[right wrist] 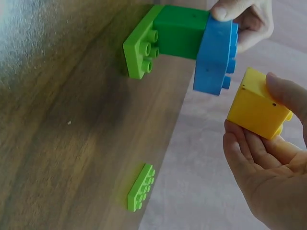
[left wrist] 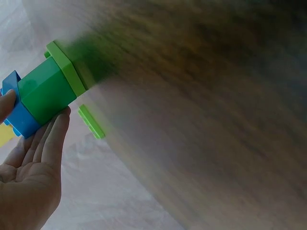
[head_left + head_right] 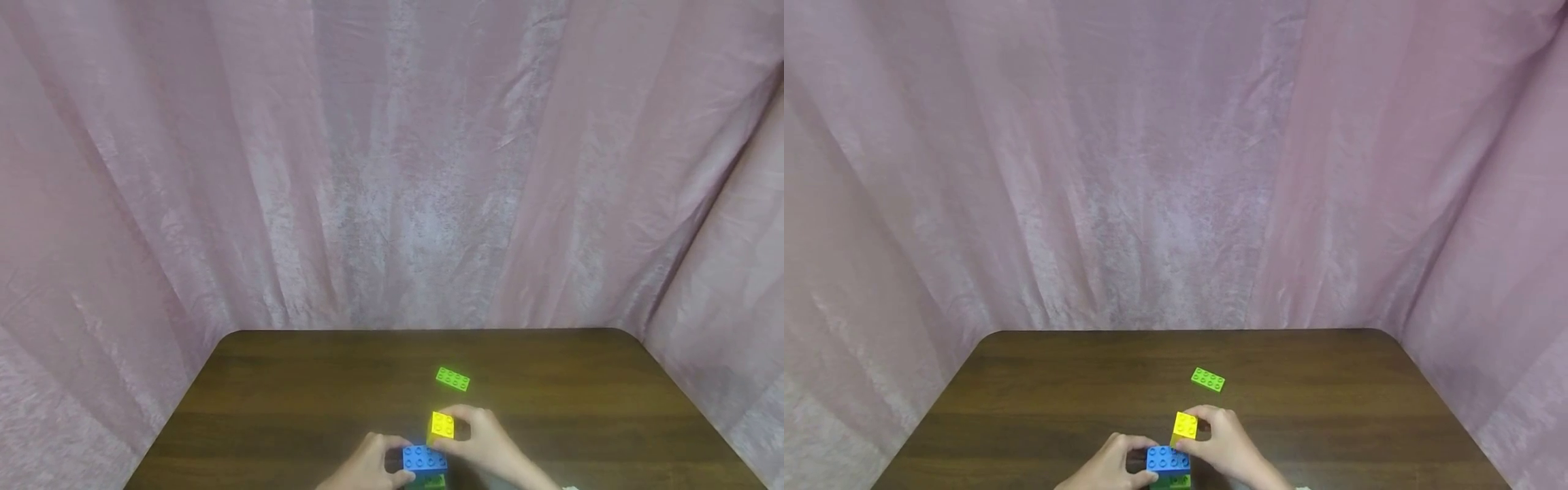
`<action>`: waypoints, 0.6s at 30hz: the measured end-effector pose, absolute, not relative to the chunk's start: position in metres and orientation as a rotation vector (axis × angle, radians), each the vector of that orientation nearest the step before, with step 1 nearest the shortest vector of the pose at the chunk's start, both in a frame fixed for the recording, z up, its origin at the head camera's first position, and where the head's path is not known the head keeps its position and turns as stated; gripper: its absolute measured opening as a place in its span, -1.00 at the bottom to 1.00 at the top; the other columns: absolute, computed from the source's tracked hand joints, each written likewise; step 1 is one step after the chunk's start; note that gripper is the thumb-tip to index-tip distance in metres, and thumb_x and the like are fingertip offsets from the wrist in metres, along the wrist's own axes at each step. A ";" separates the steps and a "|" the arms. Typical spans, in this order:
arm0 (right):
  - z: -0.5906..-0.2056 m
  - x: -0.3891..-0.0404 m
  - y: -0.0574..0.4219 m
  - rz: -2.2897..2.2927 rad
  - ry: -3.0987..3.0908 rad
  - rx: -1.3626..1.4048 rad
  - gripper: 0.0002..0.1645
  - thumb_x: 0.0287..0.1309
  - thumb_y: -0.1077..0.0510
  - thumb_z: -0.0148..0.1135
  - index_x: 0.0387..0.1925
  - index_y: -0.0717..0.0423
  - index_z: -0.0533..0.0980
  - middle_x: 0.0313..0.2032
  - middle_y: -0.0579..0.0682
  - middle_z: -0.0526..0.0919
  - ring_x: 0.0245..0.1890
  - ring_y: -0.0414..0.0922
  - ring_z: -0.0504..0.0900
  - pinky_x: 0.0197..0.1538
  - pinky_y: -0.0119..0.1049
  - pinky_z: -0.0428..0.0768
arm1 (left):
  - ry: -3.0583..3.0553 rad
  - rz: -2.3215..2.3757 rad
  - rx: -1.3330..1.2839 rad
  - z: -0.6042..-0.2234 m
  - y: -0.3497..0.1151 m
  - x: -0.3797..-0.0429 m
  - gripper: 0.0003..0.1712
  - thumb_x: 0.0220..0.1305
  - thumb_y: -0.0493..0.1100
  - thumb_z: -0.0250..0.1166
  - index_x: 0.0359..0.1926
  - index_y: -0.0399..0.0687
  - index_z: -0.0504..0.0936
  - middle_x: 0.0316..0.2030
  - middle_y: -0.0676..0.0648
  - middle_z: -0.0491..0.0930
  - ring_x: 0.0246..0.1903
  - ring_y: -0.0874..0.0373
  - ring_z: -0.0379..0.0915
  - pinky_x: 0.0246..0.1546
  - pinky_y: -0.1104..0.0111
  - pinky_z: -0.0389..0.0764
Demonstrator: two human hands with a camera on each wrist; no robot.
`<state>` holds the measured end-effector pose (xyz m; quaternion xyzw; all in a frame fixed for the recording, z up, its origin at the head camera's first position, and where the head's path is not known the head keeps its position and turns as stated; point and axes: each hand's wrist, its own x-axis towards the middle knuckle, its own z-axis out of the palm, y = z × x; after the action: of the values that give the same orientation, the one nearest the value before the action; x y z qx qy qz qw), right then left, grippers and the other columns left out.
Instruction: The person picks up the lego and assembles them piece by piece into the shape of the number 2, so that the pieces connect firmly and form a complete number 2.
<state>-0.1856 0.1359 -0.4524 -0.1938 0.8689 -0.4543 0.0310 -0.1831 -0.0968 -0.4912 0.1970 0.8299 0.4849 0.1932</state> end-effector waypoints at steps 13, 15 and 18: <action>-0.456 -0.180 0.137 -1.383 2.551 -0.697 -0.47 0.06 -0.02 0.40 0.00 0.23 0.58 -0.01 0.18 0.70 0.01 0.19 0.62 0.07 0.28 0.56 | 2.292 1.372 0.501 -0.492 -0.096 -0.185 -0.63 0.12 -0.17 0.41 -0.03 -0.19 0.66 -0.19 -0.03 0.72 -0.23 0.20 0.67 -0.13 0.22 0.73; -0.457 -0.180 0.137 -1.380 2.546 -0.706 -0.46 0.06 -0.03 0.39 0.01 0.22 0.58 0.00 0.17 0.70 0.01 0.18 0.62 0.06 0.27 0.57 | 2.282 1.378 0.488 -0.492 -0.096 -0.185 -0.63 0.13 -0.18 0.41 -0.02 -0.19 0.66 -0.19 -0.04 0.72 -0.22 0.18 0.67 -0.13 0.21 0.73; -0.458 -0.179 0.138 -1.377 2.537 -0.719 -0.46 0.07 -0.03 0.38 0.02 0.20 0.57 0.01 0.13 0.70 0.02 0.14 0.63 0.07 0.27 0.56 | 2.273 1.386 0.498 -0.493 -0.096 -0.185 -0.63 0.13 -0.19 0.41 -0.02 -0.20 0.65 -0.19 -0.04 0.72 -0.23 0.19 0.68 -0.14 0.24 0.73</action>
<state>-0.1795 0.1384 -0.4575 -0.2409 0.8498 -0.4613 0.0834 -0.1847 -0.0961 -0.4930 0.1794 0.8197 0.4999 0.2147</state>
